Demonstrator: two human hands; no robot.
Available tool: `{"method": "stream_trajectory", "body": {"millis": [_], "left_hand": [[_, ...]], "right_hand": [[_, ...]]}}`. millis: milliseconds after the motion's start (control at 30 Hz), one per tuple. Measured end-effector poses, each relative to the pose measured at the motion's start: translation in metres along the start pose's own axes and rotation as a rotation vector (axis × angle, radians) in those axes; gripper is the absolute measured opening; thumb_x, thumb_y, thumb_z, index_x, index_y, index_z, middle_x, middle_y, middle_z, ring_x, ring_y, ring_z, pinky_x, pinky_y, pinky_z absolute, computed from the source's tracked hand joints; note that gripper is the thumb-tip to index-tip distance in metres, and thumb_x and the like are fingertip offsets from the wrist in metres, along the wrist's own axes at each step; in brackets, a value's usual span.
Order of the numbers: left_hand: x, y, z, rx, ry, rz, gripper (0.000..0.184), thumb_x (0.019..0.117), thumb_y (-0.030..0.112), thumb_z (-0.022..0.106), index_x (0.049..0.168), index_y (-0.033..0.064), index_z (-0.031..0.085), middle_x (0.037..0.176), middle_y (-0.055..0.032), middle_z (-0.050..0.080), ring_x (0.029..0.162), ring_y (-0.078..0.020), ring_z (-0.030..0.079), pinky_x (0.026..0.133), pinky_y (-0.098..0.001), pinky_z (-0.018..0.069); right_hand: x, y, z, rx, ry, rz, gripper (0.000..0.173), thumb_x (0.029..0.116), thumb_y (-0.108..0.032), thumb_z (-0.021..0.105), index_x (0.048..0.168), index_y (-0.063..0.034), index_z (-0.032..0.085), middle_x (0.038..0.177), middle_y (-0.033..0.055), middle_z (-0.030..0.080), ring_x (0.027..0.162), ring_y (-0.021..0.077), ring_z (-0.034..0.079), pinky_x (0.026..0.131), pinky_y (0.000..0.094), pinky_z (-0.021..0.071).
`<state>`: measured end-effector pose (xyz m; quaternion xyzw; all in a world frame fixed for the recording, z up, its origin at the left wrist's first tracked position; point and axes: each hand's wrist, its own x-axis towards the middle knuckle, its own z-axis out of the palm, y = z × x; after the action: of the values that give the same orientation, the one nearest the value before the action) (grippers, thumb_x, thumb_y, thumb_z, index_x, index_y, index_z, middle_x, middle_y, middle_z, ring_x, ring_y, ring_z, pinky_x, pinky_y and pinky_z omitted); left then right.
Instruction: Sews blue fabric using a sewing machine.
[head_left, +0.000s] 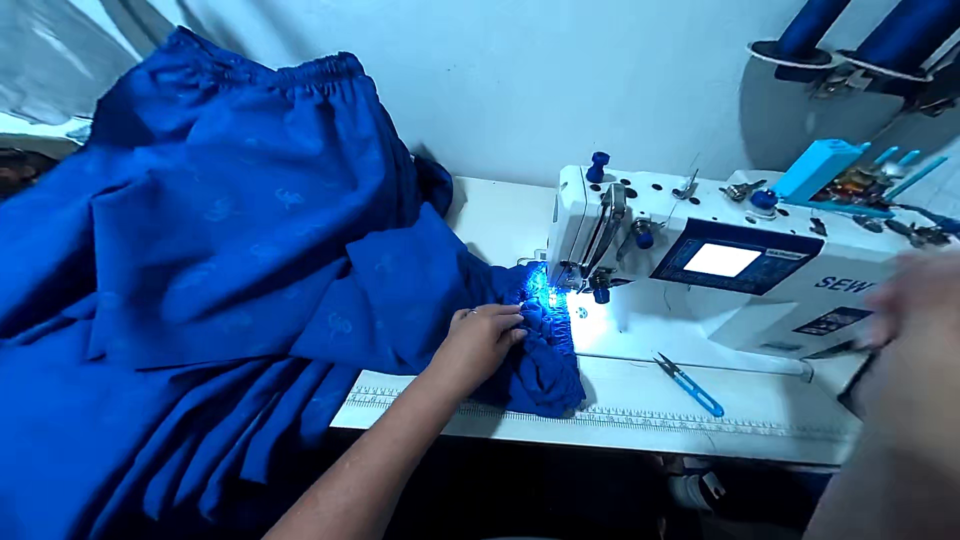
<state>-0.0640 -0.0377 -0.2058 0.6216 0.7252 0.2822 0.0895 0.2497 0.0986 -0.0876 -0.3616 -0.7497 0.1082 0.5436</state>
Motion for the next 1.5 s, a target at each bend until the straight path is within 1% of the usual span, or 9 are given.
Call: {"method": "stream_trajectory", "body": {"millis": [100, 167, 367, 600, 767, 1000, 1133, 1333, 1500], "left_hand": [[0.002, 0.014, -0.004, -0.097, 0.347, 0.095, 0.017, 0.0940, 0.012, 0.072, 0.109, 0.0047, 0.078, 0.118, -0.0112, 0.073, 0.116, -0.0325, 0.065, 0.097, -0.0584, 0.0489], [0.004, 0.029, -0.005, -0.247, 0.437, 0.071, 0.005, 0.0911, 0.009, 0.075, 0.096, 0.0071, 0.077, 0.096, -0.0043, 0.073, 0.091, -0.0168, 0.069, 0.083, -0.0384, 0.0582], [0.011, 0.051, 0.017, -0.657, 0.347, -0.120, 0.010, 0.0969, 0.016, 0.071, 0.093, 0.0081, 0.075, 0.079, 0.0012, 0.071, 0.065, -0.0053, 0.063, 0.064, -0.0231, 0.0543], [0.048, 0.048, 0.010, -0.630, 0.697, 0.165, 0.008, 0.0936, 0.011, 0.069, 0.098, 0.0089, 0.076, 0.087, 0.0023, 0.067, 0.075, -0.0014, 0.062, 0.067, -0.0150, 0.0535], [0.079, 0.059, -0.006, -0.446, 0.860, 0.412, 0.017, 0.0896, 0.011, 0.074, 0.106, 0.0106, 0.078, 0.101, -0.0075, 0.067, 0.090, -0.0176, 0.065, 0.079, -0.0329, 0.0564], [0.110, 0.057, -0.020, -0.019, 1.024, 0.723, 0.017, 0.0911, 0.001, 0.061, 0.088, 0.0062, 0.077, 0.095, -0.0074, 0.072, 0.085, -0.0206, 0.066, 0.072, -0.0330, 0.0504], [0.093, 0.037, -0.020, -0.189, 0.876, 0.702, 0.013, 0.0937, 0.007, 0.064, 0.089, 0.0088, 0.076, 0.100, -0.0055, 0.072, 0.096, -0.0203, 0.067, 0.080, -0.0346, 0.0530], [0.073, 0.037, -0.021, -0.919, 0.389, 0.605, 0.026, 0.1026, 0.017, 0.057, 0.082, 0.0051, 0.068, 0.111, -0.0031, 0.072, 0.130, -0.0162, 0.058, 0.115, -0.0360, 0.0425], [0.077, 0.042, -0.023, -0.514, 0.425, 0.678, 0.025, 0.1025, 0.020, 0.055, 0.086, 0.0087, 0.068, 0.095, 0.0000, 0.069, 0.102, -0.0137, 0.064, 0.091, -0.0352, 0.0507]], "right_hand": [[-0.066, 0.013, 0.040, 0.155, -0.178, 0.203, 0.026, 0.1037, -0.017, 0.054, 0.102, 0.0067, 0.066, 0.076, 0.0001, 0.063, 0.059, 0.0002, 0.055, 0.055, 0.0207, 0.0495], [-0.095, 0.019, 0.068, 0.241, -0.327, 0.342, 0.022, 0.1011, -0.014, 0.056, 0.098, 0.0030, 0.070, 0.071, -0.0016, 0.063, 0.055, 0.0003, 0.055, 0.051, 0.0194, 0.0483], [-0.128, 0.041, 0.111, 0.276, -0.580, 0.445, 0.021, 0.0997, -0.013, 0.059, 0.096, 0.0017, 0.073, 0.072, -0.0014, 0.064, 0.058, -0.0009, 0.055, 0.054, 0.0174, 0.0469], [-0.137, 0.049, 0.128, 0.111, -0.602, 0.313, 0.023, 0.0974, -0.018, 0.061, 0.093, -0.0019, 0.076, 0.072, -0.0007, 0.066, 0.062, 0.0015, 0.057, 0.062, 0.0236, 0.0501], [-0.138, 0.043, 0.131, -0.059, -0.579, 0.182, 0.020, 0.0944, -0.013, 0.062, 0.090, -0.0001, 0.076, 0.071, 0.0047, 0.068, 0.060, 0.0069, 0.060, 0.060, 0.0261, 0.0518], [-0.141, 0.044, 0.132, 0.007, -0.567, 0.258, 0.017, 0.0944, -0.012, 0.064, 0.091, 0.0002, 0.076, 0.077, 0.0030, 0.071, 0.067, 0.0003, 0.064, 0.065, 0.0182, 0.0546], [-0.142, 0.045, 0.132, 0.020, -0.554, 0.245, 0.017, 0.0942, -0.010, 0.064, 0.091, 0.0008, 0.076, 0.079, 0.0040, 0.072, 0.068, 0.0007, 0.065, 0.066, 0.0180, 0.0554], [-0.141, 0.043, 0.132, -0.001, -0.571, 0.228, 0.019, 0.0947, -0.013, 0.062, 0.091, -0.0004, 0.076, 0.077, 0.0030, 0.071, 0.067, 0.0009, 0.063, 0.065, 0.0191, 0.0535], [-0.141, 0.044, 0.132, 0.042, -0.561, 0.229, 0.018, 0.0949, -0.011, 0.062, 0.091, -0.0002, 0.075, 0.074, 0.0007, 0.069, 0.062, -0.0023, 0.059, 0.060, 0.0158, 0.0506]]}}
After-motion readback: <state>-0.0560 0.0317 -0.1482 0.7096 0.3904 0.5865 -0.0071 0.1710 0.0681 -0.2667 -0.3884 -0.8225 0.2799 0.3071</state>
